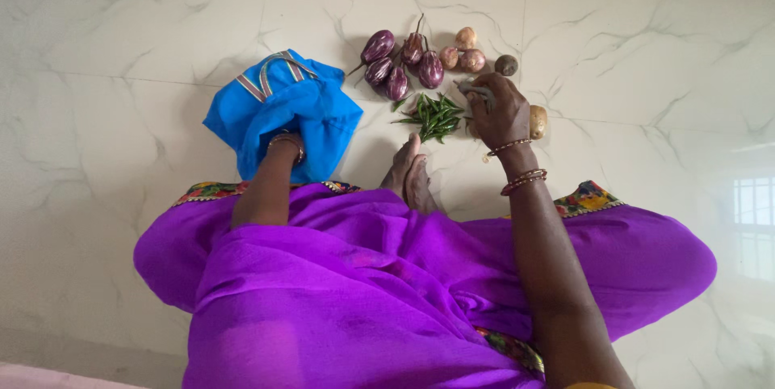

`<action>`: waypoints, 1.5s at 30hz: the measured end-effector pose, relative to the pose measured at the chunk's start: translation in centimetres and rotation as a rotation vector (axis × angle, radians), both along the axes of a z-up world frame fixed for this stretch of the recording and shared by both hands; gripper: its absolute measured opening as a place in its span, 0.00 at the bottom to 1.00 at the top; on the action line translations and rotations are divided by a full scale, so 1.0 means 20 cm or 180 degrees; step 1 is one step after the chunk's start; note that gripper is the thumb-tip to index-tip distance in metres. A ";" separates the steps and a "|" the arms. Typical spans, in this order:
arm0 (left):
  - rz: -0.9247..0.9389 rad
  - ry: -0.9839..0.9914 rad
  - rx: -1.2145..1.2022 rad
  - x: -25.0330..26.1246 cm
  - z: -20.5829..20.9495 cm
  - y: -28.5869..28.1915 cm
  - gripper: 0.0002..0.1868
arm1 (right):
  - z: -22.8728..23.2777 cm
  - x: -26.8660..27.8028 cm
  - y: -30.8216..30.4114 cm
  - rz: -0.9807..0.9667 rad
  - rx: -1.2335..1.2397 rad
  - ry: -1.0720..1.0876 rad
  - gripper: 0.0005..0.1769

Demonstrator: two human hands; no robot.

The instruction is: The person sits on the floor and sorts vegetables from a blue bag onto the tiled floor. They handle green chilies, purple eggplants, and potatoes, placing them into separate piles.

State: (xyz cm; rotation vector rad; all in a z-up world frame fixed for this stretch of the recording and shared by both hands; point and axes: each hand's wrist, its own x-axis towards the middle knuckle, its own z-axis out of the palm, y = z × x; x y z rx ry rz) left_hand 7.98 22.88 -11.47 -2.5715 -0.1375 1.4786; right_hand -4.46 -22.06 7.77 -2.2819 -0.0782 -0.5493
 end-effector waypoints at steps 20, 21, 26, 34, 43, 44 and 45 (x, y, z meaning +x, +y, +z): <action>-0.0339 0.0153 -0.0020 0.05 -0.08 -0.03 0.17 | 0.00 -0.01 0.03 0.0038 -0.0054 0.0154 0.11; -0.0374 0.0104 -0.0045 0.05 -0.06 -0.03 0.17 | 0.00 -0.01 0.03 0.0030 -0.0037 0.0134 0.10; -0.0648 -0.0573 -0.0511 -0.11 0.23 -0.13 0.14 | -0.01 -0.02 0.02 0.0038 0.0021 0.0133 0.11; 0.1744 -0.1655 -0.4388 -0.25 0.68 -0.61 0.16 | -0.06 0.01 -0.01 0.0050 0.0017 -0.0023 0.11; 0.3486 -0.1116 -0.6629 -0.19 0.18 -1.48 0.12 | -0.01 -0.06 0.09 0.0171 0.0246 0.0020 0.12; 0.3523 -0.1191 -0.6460 -0.21 0.13 -1.49 0.13 | -0.04 -0.06 0.12 0.0314 0.0141 -0.0132 0.13; 0.3557 -0.1263 -0.6291 -0.22 0.09 -1.49 0.14 | -0.06 -0.05 0.13 0.0456 0.0034 -0.0283 0.13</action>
